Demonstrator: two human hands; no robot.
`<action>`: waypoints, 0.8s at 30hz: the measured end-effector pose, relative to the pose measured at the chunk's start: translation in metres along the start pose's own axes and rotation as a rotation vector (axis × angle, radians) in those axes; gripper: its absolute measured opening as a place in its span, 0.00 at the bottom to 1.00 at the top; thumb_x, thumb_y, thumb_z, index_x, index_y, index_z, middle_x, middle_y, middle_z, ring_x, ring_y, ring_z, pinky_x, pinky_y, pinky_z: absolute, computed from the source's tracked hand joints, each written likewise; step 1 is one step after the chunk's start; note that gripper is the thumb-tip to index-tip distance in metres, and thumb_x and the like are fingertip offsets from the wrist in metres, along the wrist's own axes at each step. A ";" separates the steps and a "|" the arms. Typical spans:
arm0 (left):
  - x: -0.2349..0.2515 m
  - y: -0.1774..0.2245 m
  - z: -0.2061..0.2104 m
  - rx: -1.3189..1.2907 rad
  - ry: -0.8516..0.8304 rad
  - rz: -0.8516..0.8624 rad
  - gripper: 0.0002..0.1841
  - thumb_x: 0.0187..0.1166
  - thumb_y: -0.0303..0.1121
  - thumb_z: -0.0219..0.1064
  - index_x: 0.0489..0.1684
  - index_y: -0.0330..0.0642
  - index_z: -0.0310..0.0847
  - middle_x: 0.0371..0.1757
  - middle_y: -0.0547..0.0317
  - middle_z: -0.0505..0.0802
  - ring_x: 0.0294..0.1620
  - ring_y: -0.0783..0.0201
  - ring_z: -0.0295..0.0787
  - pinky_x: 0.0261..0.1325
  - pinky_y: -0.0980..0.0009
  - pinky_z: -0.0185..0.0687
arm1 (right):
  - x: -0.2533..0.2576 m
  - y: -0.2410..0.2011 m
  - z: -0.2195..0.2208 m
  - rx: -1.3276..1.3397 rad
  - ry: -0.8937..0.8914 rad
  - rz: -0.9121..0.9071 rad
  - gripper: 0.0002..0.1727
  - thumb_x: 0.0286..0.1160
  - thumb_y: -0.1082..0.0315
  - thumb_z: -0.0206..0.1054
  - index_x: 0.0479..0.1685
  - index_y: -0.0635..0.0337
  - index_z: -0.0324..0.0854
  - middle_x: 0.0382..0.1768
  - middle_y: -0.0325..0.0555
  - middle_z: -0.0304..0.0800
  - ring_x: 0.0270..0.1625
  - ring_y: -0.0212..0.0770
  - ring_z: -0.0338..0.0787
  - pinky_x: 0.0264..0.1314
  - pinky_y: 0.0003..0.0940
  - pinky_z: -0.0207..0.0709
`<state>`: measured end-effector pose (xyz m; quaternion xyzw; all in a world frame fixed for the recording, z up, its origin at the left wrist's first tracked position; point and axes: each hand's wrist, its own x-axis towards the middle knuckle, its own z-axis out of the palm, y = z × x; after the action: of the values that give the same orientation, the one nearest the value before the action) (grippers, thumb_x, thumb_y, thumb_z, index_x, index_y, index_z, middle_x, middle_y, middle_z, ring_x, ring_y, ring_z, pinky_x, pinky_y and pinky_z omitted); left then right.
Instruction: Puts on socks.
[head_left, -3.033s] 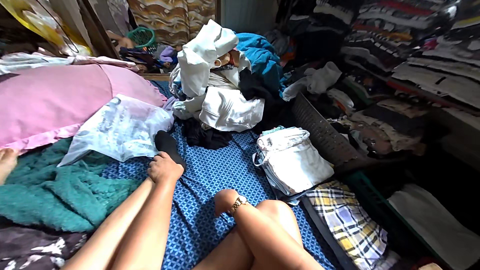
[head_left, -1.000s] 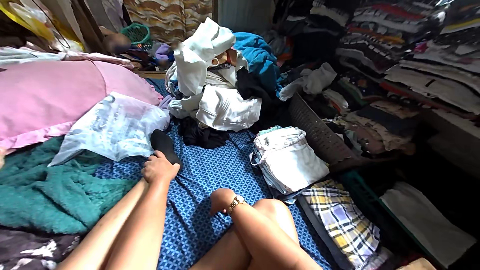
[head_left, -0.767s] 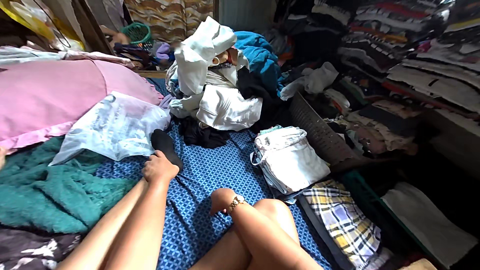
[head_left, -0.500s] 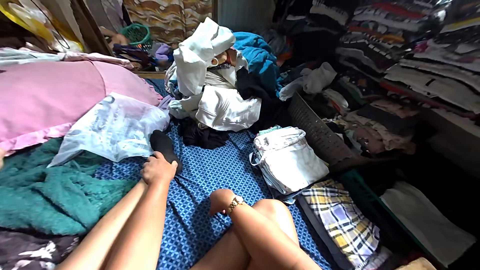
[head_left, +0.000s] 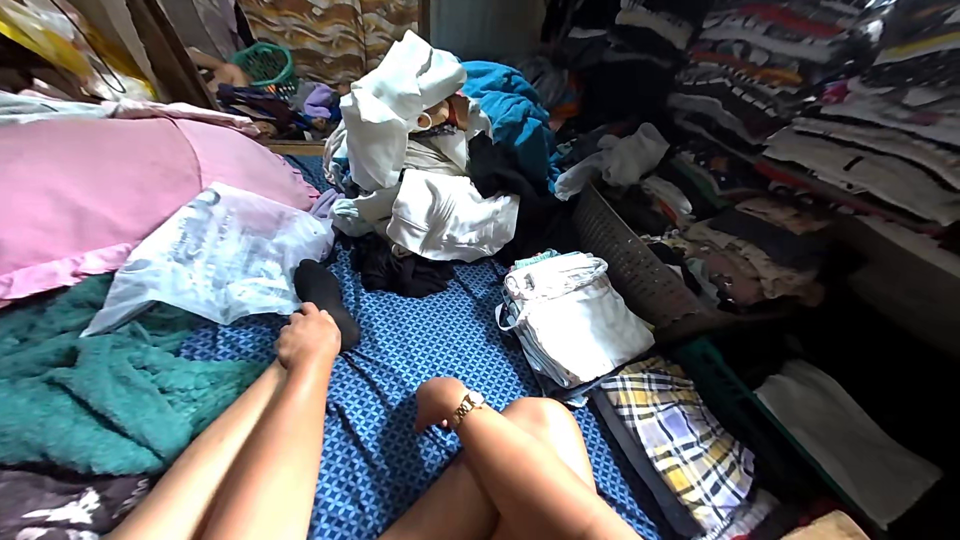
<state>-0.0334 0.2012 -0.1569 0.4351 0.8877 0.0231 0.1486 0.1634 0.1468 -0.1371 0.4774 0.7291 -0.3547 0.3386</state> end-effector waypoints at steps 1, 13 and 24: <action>-0.001 -0.001 -0.001 -0.025 -0.009 0.009 0.31 0.93 0.51 0.48 0.86 0.36 0.63 0.76 0.28 0.79 0.74 0.31 0.79 0.69 0.37 0.76 | -0.001 0.000 0.000 0.001 0.003 -0.003 0.25 0.78 0.54 0.71 0.55 0.72 0.83 0.59 0.67 0.87 0.61 0.62 0.87 0.61 0.67 0.76; 0.001 -0.003 -0.005 0.109 -0.112 0.037 0.67 0.52 0.51 0.90 0.93 0.34 0.45 0.78 0.24 0.74 0.74 0.30 0.78 0.69 0.38 0.77 | -0.001 -0.001 0.000 0.005 0.004 0.006 0.24 0.77 0.55 0.72 0.54 0.72 0.84 0.57 0.66 0.87 0.60 0.62 0.88 0.60 0.66 0.76; -0.001 -0.005 -0.016 -0.106 -0.106 -0.009 0.42 0.85 0.59 0.59 0.88 0.33 0.59 0.73 0.27 0.82 0.76 0.32 0.78 0.74 0.35 0.71 | -0.002 0.000 0.000 0.001 0.007 -0.006 0.24 0.78 0.55 0.71 0.55 0.72 0.83 0.59 0.66 0.86 0.62 0.62 0.87 0.61 0.67 0.76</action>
<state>-0.0410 0.1990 -0.1419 0.4234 0.8780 0.0463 0.2185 0.1635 0.1456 -0.1358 0.4765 0.7317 -0.3544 0.3347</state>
